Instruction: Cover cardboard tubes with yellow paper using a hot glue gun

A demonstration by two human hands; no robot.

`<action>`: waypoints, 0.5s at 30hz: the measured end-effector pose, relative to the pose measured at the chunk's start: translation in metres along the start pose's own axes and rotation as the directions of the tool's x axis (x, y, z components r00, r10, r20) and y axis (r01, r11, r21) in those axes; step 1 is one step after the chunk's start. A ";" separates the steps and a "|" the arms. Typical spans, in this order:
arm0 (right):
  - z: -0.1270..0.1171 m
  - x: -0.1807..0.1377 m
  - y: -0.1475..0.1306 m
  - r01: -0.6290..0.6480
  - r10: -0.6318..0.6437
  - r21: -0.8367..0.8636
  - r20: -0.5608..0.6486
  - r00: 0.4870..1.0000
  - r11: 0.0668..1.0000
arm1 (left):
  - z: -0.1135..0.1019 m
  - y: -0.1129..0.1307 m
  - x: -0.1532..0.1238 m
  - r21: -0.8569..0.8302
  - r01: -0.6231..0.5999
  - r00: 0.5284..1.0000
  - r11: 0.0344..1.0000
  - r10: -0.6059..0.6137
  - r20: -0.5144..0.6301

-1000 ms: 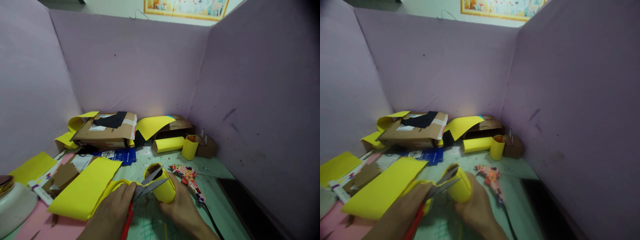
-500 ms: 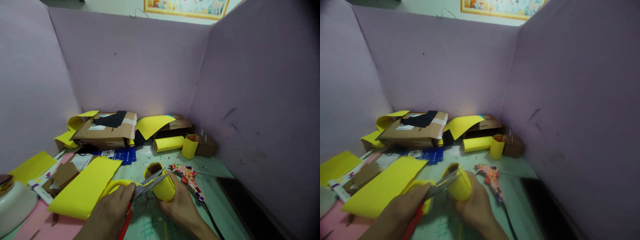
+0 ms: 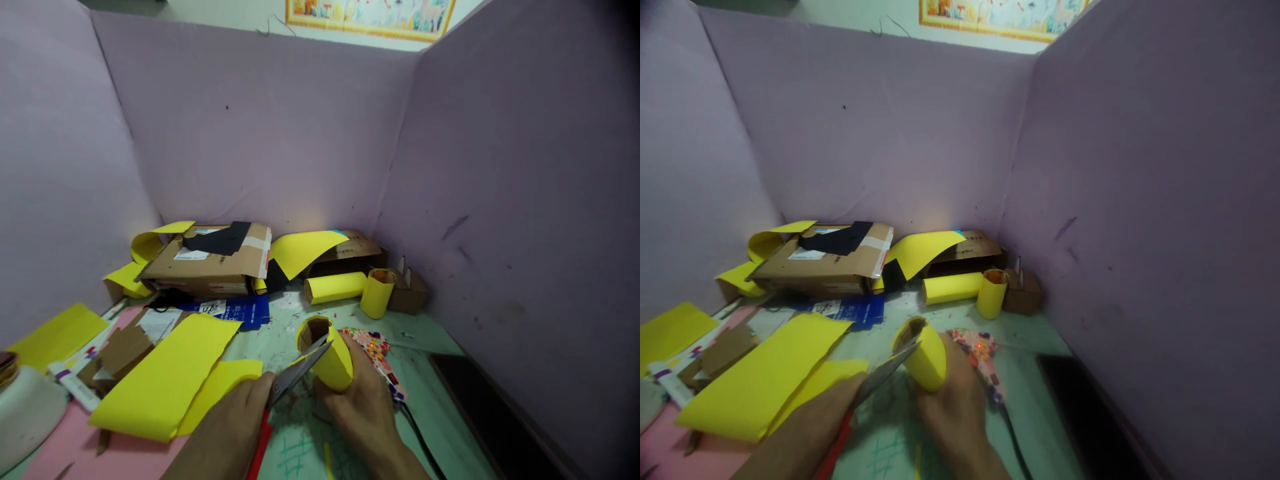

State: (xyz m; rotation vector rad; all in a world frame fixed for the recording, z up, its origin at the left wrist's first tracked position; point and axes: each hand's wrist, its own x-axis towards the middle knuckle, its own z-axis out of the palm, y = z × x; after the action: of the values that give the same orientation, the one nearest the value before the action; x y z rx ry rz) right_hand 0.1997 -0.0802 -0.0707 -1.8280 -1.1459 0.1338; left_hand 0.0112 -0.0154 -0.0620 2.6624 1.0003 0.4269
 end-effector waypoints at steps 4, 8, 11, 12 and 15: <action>0.007 -0.004 0.013 0.122 -0.127 -0.082 -0.066 0.990 0.989 | 0.001 0.006 -0.001 0.010 0.026 1.000 1.000 -0.026 -0.004; 0.014 -0.010 0.016 0.194 -0.206 -0.100 -0.132 0.970 0.976 | 0.002 0.008 -0.001 0.019 0.062 0.998 0.998 -0.063 0.006; 0.017 -0.013 0.015 0.120 -0.137 -0.118 -0.152 0.979 0.986 | 0.002 0.010 -0.002 0.031 0.085 0.996 0.996 -0.086 0.019; 0.017 -0.013 0.015 0.113 -0.132 -0.131 -0.147 0.980 0.985 | 0.002 0.011 -0.002 0.032 0.091 0.996 0.995 -0.092 0.020; 0.019 -0.013 0.020 0.128 -0.156 -0.186 -0.146 0.977 0.974 | 0.001 0.012 -0.002 0.022 0.099 0.995 0.995 -0.100 0.018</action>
State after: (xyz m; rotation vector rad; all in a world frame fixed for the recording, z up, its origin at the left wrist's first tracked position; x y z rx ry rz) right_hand 0.1956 -0.0799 -0.1003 -1.8646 -1.2009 -0.1996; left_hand 0.0171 -0.0258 -0.0595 2.6165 1.1318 0.3707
